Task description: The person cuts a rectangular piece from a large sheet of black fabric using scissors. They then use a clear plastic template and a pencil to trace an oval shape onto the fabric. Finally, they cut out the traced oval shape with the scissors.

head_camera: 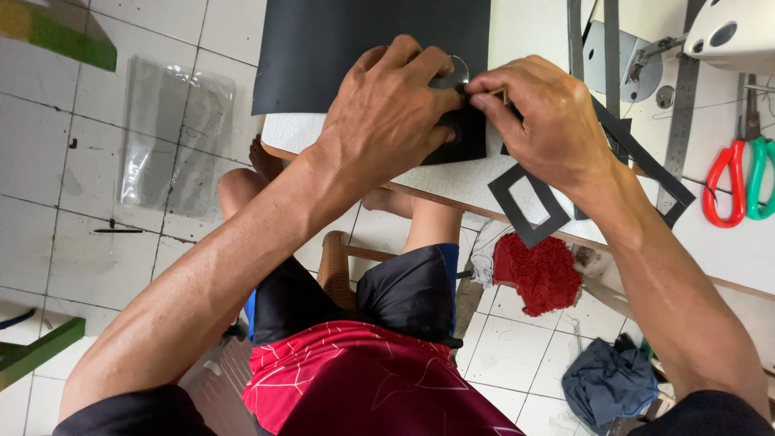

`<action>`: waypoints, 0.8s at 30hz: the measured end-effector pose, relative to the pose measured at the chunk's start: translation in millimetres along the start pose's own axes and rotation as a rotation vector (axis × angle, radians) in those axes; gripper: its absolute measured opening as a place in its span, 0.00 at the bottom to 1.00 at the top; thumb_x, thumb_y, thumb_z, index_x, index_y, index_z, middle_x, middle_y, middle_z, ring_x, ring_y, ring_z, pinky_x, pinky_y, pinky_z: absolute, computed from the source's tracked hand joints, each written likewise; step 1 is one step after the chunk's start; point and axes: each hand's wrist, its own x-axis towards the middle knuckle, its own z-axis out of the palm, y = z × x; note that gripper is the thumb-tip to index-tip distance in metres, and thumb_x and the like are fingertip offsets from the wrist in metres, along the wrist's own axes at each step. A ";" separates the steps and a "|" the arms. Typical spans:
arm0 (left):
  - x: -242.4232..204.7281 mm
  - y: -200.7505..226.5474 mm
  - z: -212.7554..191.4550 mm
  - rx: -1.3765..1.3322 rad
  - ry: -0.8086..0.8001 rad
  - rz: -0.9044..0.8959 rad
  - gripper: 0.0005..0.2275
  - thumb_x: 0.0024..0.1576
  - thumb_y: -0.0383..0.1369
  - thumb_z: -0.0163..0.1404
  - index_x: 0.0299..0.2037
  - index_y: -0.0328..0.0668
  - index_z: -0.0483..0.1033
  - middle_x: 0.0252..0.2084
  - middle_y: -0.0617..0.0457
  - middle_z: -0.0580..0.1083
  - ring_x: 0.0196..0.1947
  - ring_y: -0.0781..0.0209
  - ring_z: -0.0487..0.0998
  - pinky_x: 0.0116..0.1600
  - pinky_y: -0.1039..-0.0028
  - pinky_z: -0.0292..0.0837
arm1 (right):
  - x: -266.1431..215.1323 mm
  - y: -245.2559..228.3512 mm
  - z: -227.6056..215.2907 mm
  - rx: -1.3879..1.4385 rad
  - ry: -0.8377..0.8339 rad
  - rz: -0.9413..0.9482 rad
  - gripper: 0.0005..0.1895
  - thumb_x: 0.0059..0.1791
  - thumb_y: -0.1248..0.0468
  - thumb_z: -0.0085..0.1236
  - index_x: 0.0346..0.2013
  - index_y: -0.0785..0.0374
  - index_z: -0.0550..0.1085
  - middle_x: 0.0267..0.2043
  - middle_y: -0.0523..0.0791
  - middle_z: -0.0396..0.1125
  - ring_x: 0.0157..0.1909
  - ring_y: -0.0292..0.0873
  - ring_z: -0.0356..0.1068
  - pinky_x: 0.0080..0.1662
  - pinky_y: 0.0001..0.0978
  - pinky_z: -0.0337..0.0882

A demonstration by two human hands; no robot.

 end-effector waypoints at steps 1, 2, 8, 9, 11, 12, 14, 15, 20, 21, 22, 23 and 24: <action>-0.2 0.3 1.1 -0.003 -0.003 0.003 0.10 0.49 0.44 0.60 0.36 0.54 0.83 0.47 0.54 0.72 0.46 0.52 0.68 0.49 0.55 0.70 | 0.3 1.4 0.7 0.001 0.000 0.005 0.04 0.56 0.72 0.57 0.44 0.72 0.76 0.39 0.50 0.73 0.41 0.46 0.71 0.40 0.34 0.72; -0.4 -0.2 1.5 -0.007 -0.001 -0.001 0.10 0.49 0.45 0.60 0.37 0.55 0.83 0.47 0.55 0.71 0.46 0.52 0.67 0.49 0.56 0.69 | 2.0 3.1 1.6 0.017 0.026 -0.007 0.03 0.56 0.73 0.58 0.44 0.72 0.76 0.40 0.51 0.73 0.41 0.48 0.71 0.42 0.35 0.71; -1.0 -1.5 2.4 -0.028 0.011 -0.006 0.09 0.50 0.45 0.59 0.37 0.55 0.83 0.46 0.56 0.71 0.46 0.52 0.67 0.49 0.55 0.69 | 1.1 0.4 0.4 0.042 0.051 -0.015 0.02 0.57 0.74 0.58 0.44 0.73 0.75 0.41 0.51 0.73 0.43 0.49 0.72 0.44 0.37 0.71; -1.8 -1.8 3.1 -0.034 0.021 -0.005 0.09 0.50 0.44 0.59 0.36 0.54 0.83 0.47 0.55 0.72 0.47 0.52 0.67 0.49 0.55 0.69 | -0.3 -2.0 -0.3 0.045 0.031 0.004 0.03 0.57 0.74 0.57 0.44 0.72 0.75 0.42 0.51 0.73 0.43 0.49 0.72 0.44 0.37 0.71; -1.6 -3.1 2.0 -0.037 0.014 -0.003 0.09 0.50 0.45 0.60 0.36 0.55 0.83 0.47 0.55 0.72 0.46 0.52 0.67 0.49 0.56 0.69 | -5.7 -5.6 -2.1 0.034 -0.008 0.022 0.03 0.56 0.73 0.57 0.44 0.71 0.76 0.41 0.50 0.73 0.42 0.48 0.71 0.42 0.36 0.71; -1.4 -3.3 1.7 -0.039 0.007 0.004 0.10 0.50 0.45 0.61 0.35 0.55 0.83 0.47 0.55 0.72 0.46 0.52 0.67 0.49 0.57 0.68 | -9.0 -7.4 -3.1 0.021 -0.043 0.041 0.04 0.56 0.71 0.57 0.44 0.71 0.76 0.41 0.49 0.73 0.42 0.47 0.71 0.41 0.35 0.71; -1.6 -4.1 3.5 -0.021 0.004 0.003 0.10 0.49 0.46 0.61 0.35 0.55 0.83 0.46 0.55 0.71 0.46 0.52 0.67 0.48 0.57 0.68 | -11.3 -8.2 -1.6 0.031 -0.028 0.030 0.03 0.56 0.72 0.58 0.44 0.70 0.76 0.41 0.49 0.73 0.42 0.46 0.71 0.42 0.34 0.71; -1.5 -4.3 4.3 0.000 0.000 0.006 0.11 0.48 0.47 0.62 0.35 0.55 0.83 0.46 0.55 0.71 0.46 0.52 0.67 0.48 0.57 0.69 | -12.7 -8.8 -1.2 0.039 -0.010 0.019 0.03 0.56 0.72 0.58 0.44 0.70 0.76 0.41 0.48 0.73 0.43 0.46 0.71 0.43 0.34 0.70; 2.0 -5.9 3.2 -0.034 -0.015 0.003 0.10 0.48 0.46 0.62 0.33 0.54 0.83 0.45 0.56 0.71 0.44 0.53 0.66 0.46 0.57 0.69 | -11.5 -10.8 -1.6 0.064 0.002 0.005 0.02 0.56 0.74 0.58 0.43 0.73 0.76 0.40 0.50 0.73 0.41 0.48 0.71 0.44 0.36 0.71; 2.7 -6.2 3.0 -0.034 -0.020 0.007 0.11 0.48 0.46 0.62 0.31 0.52 0.82 0.44 0.56 0.71 0.44 0.53 0.66 0.45 0.56 0.69 | -11.6 -11.9 -1.8 0.064 -0.008 0.002 0.01 0.56 0.74 0.58 0.41 0.72 0.76 0.39 0.49 0.73 0.40 0.48 0.71 0.44 0.36 0.70; 3.3 -6.7 2.9 -0.035 -0.019 0.005 0.11 0.48 0.46 0.62 0.31 0.52 0.82 0.44 0.56 0.71 0.44 0.53 0.66 0.45 0.56 0.69 | -12.5 -12.7 -2.0 0.064 -0.010 0.000 0.01 0.56 0.74 0.58 0.41 0.72 0.76 0.39 0.49 0.73 0.40 0.48 0.71 0.44 0.36 0.70; 4.1 -7.2 2.9 -0.036 -0.026 0.005 0.09 0.48 0.44 0.61 0.29 0.51 0.82 0.43 0.56 0.71 0.43 0.53 0.66 0.44 0.57 0.69 | -13.4 -13.4 -2.3 0.050 -0.037 0.007 0.02 0.56 0.73 0.58 0.42 0.71 0.76 0.39 0.49 0.73 0.40 0.46 0.71 0.41 0.34 0.70; 4.5 -7.4 2.9 -0.038 -0.034 0.006 0.08 0.48 0.43 0.60 0.27 0.51 0.81 0.42 0.57 0.71 0.42 0.53 0.66 0.43 0.58 0.69 | -14.8 -14.3 -2.5 0.036 -0.065 0.014 0.03 0.56 0.71 0.58 0.42 0.70 0.77 0.39 0.48 0.73 0.40 0.45 0.70 0.39 0.33 0.71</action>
